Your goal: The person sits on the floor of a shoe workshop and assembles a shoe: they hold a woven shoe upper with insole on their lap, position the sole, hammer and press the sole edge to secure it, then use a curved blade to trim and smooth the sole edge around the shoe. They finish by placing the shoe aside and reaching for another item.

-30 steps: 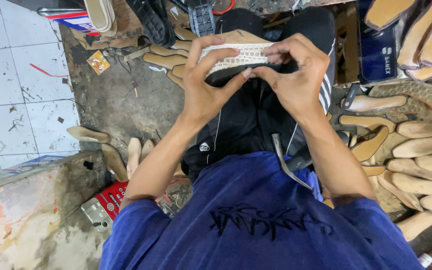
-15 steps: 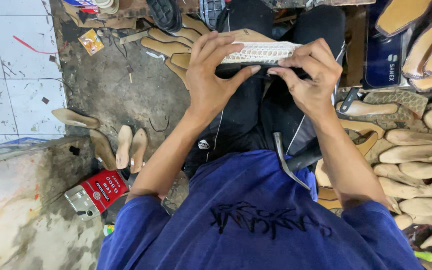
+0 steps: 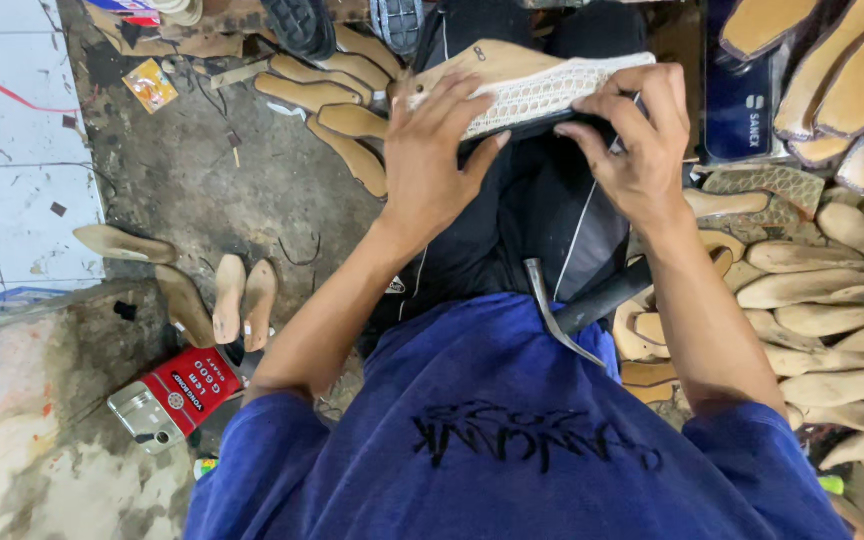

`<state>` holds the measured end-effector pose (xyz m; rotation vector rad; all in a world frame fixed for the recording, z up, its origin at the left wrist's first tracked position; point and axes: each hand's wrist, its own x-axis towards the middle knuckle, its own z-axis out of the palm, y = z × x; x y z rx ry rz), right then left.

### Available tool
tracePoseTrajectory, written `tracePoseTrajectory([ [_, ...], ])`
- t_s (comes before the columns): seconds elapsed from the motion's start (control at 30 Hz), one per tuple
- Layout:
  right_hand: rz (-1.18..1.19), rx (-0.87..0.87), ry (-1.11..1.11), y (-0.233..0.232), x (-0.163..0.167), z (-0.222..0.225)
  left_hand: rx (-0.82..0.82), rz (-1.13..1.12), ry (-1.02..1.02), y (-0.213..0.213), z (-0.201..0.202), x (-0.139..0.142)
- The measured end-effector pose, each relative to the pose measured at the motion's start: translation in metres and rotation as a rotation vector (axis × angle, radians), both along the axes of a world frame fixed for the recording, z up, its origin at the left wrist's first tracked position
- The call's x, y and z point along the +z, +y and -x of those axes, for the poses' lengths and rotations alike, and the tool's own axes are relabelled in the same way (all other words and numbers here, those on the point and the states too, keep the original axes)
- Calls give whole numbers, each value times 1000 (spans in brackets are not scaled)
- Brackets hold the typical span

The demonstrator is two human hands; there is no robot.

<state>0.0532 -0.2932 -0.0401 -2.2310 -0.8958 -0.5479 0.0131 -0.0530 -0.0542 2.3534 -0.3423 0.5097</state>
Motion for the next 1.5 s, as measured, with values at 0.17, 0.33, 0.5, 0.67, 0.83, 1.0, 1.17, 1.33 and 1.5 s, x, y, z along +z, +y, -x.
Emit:
tracePoseTrajectory([
  [0.17,48,79,35,-10,-2,-6,-238,-95,-22,-19,-19,-7],
  [0.33,-43,82,82,-11,5,-10,-245,-93,-53,-21,-22,-13],
  [0.5,7,57,19,-29,12,-14,-250,-111,-4,-22,-24,-3],
  [0.67,47,153,72,-43,11,-20,-298,-168,-35,-44,-29,7],
  [0.83,-4,183,130,-44,10,-25,-339,-115,-73,-54,-40,-1],
  [1.0,-35,119,-24,-47,14,-23,-317,-91,-54,-51,-41,-6],
  [1.17,0,58,-169,-49,12,-15,-327,-111,0,-56,-41,3],
  [1.33,17,193,-1,-56,12,-18,-341,-214,-27,-67,-41,5],
  [1.5,-16,191,132,-62,14,-27,-335,-194,-75,-70,-44,-1],
])
